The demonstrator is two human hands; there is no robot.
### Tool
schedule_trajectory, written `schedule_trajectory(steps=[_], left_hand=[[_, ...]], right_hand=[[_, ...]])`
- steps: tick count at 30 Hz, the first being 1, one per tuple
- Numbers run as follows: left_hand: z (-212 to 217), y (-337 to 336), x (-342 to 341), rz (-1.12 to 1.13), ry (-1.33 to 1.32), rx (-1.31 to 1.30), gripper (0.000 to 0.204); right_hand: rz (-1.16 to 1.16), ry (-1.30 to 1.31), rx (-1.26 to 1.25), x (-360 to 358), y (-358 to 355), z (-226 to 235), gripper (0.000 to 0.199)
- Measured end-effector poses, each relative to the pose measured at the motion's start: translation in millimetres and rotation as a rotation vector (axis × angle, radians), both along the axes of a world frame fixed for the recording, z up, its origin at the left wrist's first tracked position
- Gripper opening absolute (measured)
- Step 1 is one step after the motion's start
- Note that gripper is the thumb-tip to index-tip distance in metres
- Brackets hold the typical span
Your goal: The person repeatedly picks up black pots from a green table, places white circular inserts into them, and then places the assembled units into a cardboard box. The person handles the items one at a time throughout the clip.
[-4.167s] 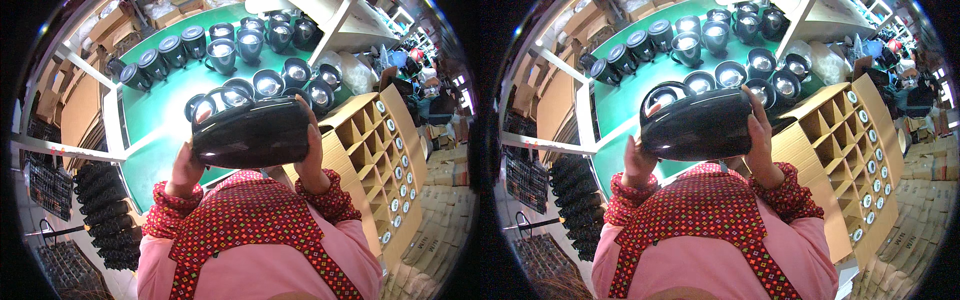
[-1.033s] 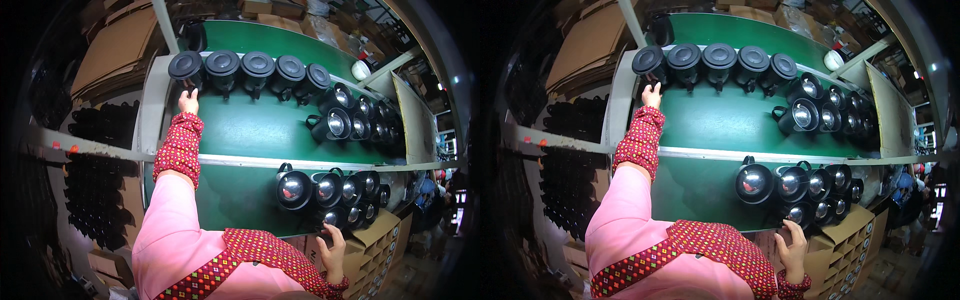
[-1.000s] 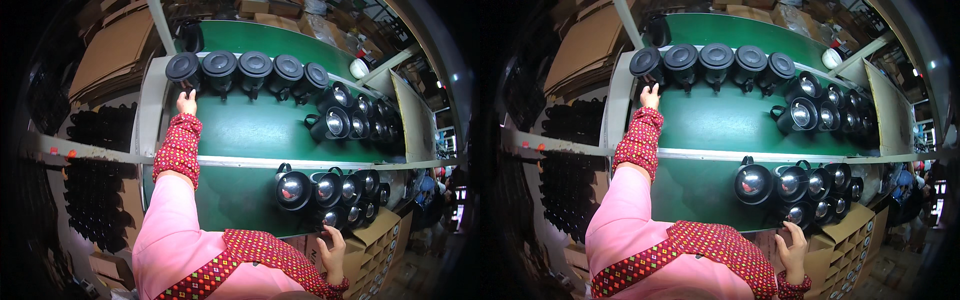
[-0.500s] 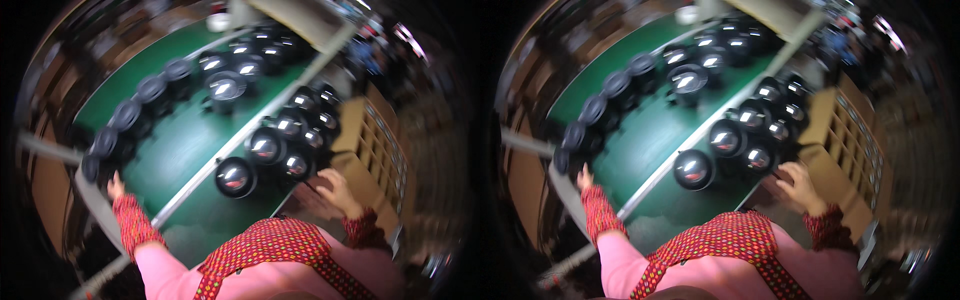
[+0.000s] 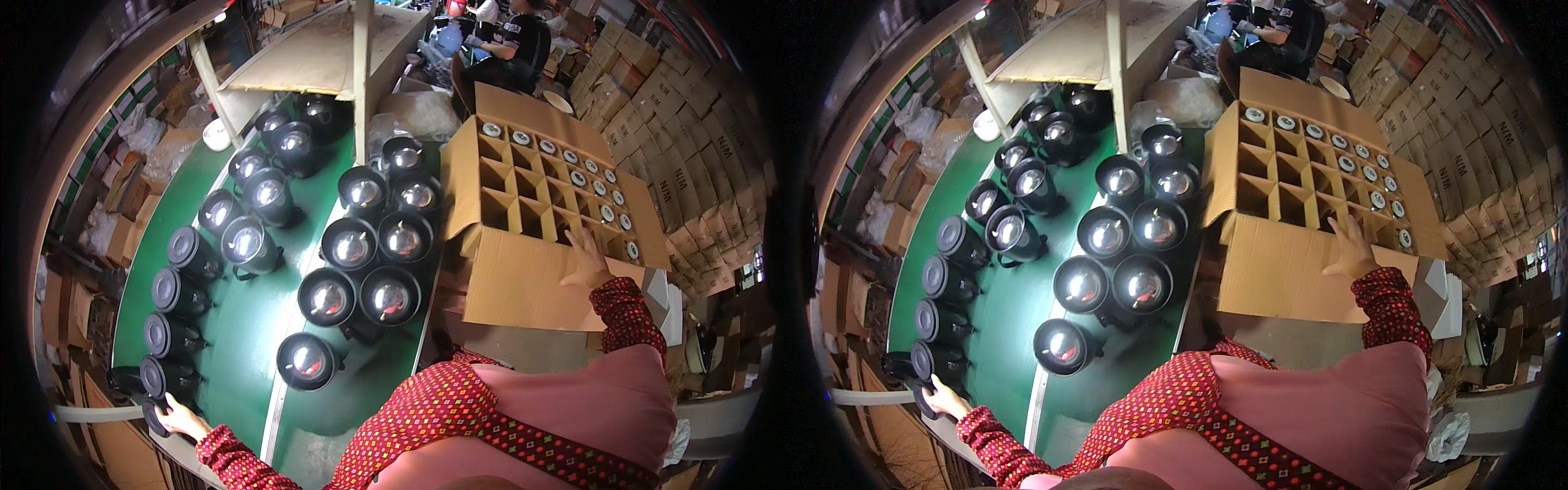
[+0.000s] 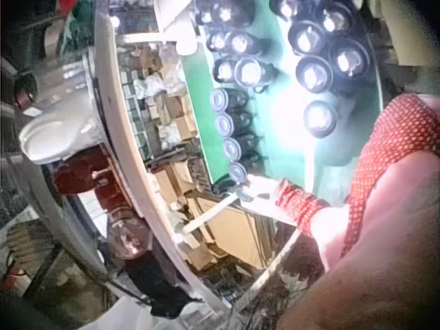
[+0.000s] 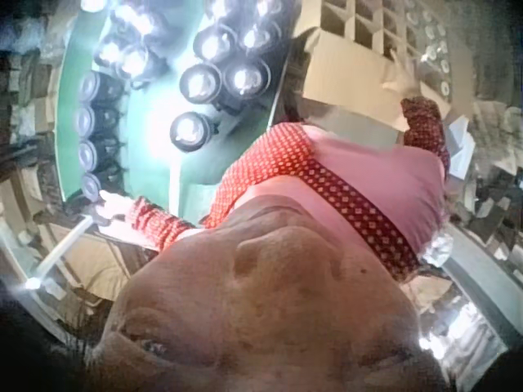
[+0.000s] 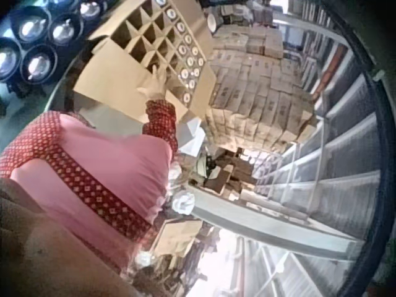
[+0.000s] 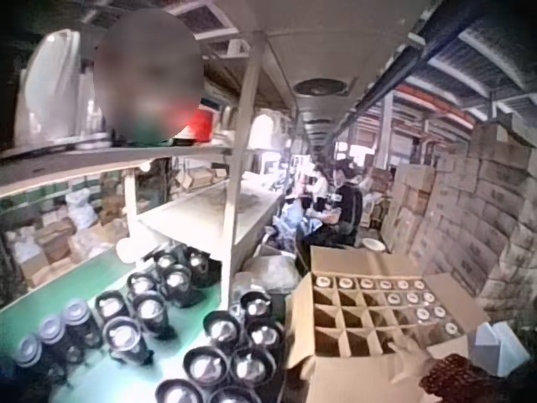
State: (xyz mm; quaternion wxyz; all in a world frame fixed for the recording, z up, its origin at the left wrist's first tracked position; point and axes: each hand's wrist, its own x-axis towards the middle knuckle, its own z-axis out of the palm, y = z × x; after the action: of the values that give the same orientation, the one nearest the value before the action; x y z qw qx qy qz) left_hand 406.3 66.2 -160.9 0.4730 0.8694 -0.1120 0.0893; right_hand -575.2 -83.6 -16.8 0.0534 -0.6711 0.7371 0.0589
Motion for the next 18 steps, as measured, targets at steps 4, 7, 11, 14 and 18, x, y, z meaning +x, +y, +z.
schedule_trajectory(steps=[4,7,11,14,18], left_hand=[[121,-97,-173,-0.627,-0.171,-0.314,0.054],[182,-149,-339,-1.121,-0.216,-0.278,0.066],[180,-216,-519,-1.782,-0.223,0.071,0.097],[168,-265,-628,-2.054,-0.329,0.344,0.109],[137,-319,-704,-2.204,-0.715,0.547,0.137]], right_hand=[[0.264,0.219,-0.092,-18,-40,-40,0.135],[0.400,0.123,-0.201,-47,-48,-72,0.121],[0.430,0.196,-0.201,-46,-40,-79,0.079],[0.443,0.015,-0.210,-36,-42,-53,0.052],[0.448,-0.319,-0.197,-50,-42,-53,0.041]])
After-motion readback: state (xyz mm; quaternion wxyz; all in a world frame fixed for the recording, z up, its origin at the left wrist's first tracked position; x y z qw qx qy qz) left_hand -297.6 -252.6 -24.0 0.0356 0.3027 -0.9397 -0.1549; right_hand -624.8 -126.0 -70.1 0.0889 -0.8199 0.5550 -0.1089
